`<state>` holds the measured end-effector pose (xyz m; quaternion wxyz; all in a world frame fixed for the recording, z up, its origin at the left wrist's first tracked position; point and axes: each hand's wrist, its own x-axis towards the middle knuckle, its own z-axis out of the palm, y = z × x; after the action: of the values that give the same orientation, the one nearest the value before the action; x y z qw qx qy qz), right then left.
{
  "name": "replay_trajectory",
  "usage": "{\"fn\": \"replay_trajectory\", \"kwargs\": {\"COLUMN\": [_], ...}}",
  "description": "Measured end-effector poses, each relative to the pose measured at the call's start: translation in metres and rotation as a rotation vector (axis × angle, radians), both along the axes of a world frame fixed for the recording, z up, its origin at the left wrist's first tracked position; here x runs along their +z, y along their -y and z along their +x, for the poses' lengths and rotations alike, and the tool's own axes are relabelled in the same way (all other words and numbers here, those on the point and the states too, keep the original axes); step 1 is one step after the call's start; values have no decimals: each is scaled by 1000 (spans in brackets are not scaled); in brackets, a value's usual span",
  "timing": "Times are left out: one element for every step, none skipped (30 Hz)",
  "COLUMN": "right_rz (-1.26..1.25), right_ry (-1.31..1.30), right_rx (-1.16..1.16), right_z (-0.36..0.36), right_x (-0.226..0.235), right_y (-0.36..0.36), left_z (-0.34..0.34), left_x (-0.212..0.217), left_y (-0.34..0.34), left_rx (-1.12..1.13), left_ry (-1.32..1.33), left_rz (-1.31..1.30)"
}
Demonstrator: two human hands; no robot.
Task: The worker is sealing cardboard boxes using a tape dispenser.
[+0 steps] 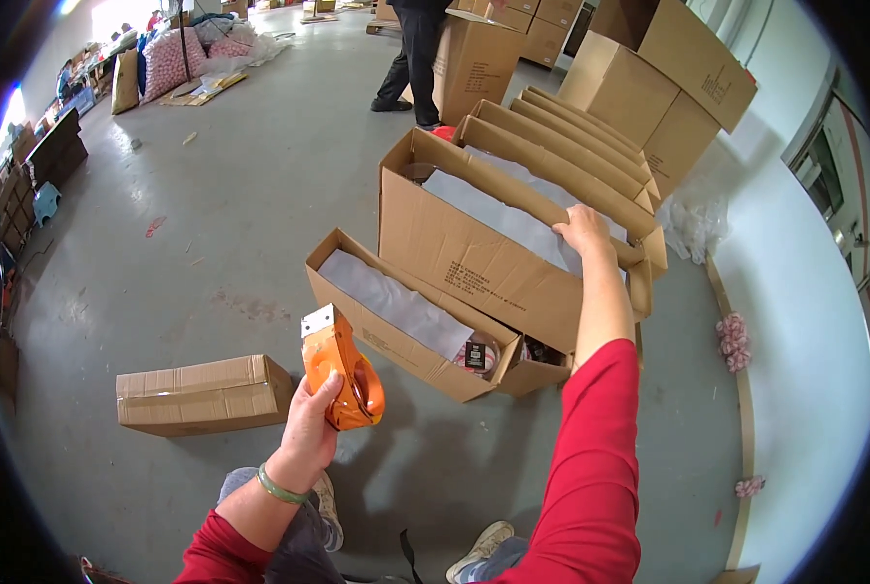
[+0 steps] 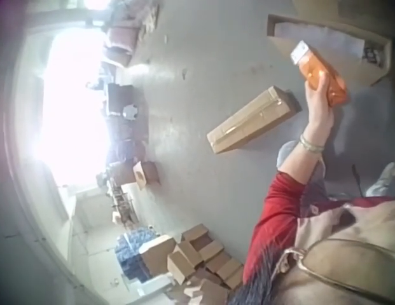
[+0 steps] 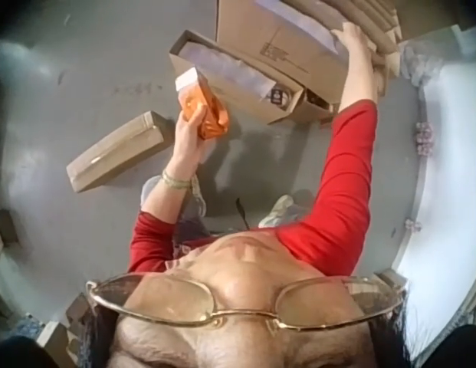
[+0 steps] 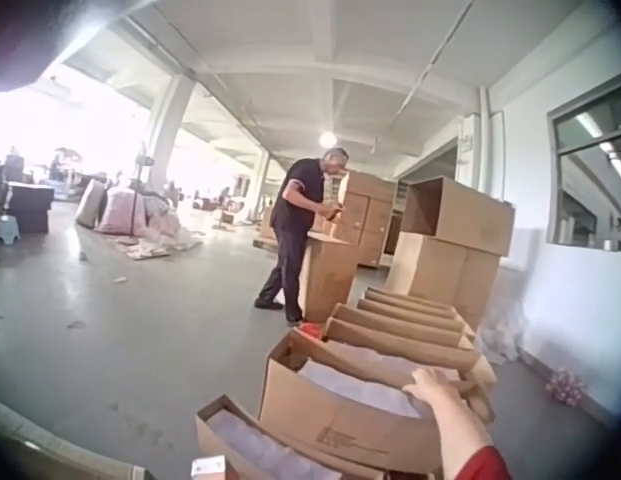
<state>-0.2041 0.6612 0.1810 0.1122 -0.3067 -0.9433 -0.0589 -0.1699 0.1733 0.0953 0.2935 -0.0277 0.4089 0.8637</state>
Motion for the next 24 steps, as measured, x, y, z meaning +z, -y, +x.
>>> {"fn": "replay_trajectory", "kwargs": {"right_rz": [48, 48, 36, 30, 32, 102, 167, 194, 201, 214, 258, 243, 207, 157, 64, -20, -29, -120, -198, -328, -457, -514, -437, -325], "right_ry": [-51, -47, -43, -39, -31, -107, -184, -235, -206, -164, -179, -132, -101, -204, -155, -125, -104, -104, -110, -110, -116, -102, -22, 40], "right_rx": [103, 105, 92, 74, 71, 144, 226, 276, 290, 286, 340, 348, 321, 408, 358, 319, 322, 293, 246, 215, 183, 159, 228, 337], "right_z": [5, 11, 19, 26, 36, 46, 52, 62, 72, 89, 108, 118, 135, 157, 178, 195, 215, 235, 258, 275, 289, 299, 308, 317], "right_x": [3, 4, 3, 9, 14, 17, 20, 25, 34, 48, 57, 67, 83, 94, 105, 111, 110, 110, 111, 104, 96, 84, 71, 50], "right_y": [10, 21, 34, 48, 54, 60, 70, 82, 92, 100, 94, 102, 122, 126, 145, 159, 165, 169, 174, 189, 208, 231, 242, 245], "left_z": [-1, -2, -2, -6, -9, -14, -21, -27, -36, -45, -53, -62, -73, -78, -79, -83, -86, -89, -93, -94, -95, -95, -95, -93], "left_x": [5, 9, 8, 6, 5, 7, 6, 4, 4, 5, 4, 4, 4, 5, 7, 12, 11, 9, 7, 4, 4, 3, 1, 0], "left_y": [3, 6, 8, 12, 17, 23, 32, 38, 45, 46, 51, 64, 75, 83, 91, 95, 100, 106, 103, 103, 103, 107, 109, 110], "left_rx": [6, 10, 81, 105, 130, 158, 208, 252, 320, 369, 383, 423, 448, 460, 499, 550, 555, 569, 567, 556, 557, 566, 564, 580], "left_ry": [-31, -60, -51, -69, -85, -104, -119, -130, -145, -146, -166, -188, -189, -183, -121, -79, -59, -56, -54, -42, -9, 17, 19, 24], "left_rz": [3, 7, 1, 13, 21, 9, 4, -2, 17, 40, 69, 69, 86, 110, 96, 91, 80, 122, 175, 174, 168, 157, 159, 145]}}
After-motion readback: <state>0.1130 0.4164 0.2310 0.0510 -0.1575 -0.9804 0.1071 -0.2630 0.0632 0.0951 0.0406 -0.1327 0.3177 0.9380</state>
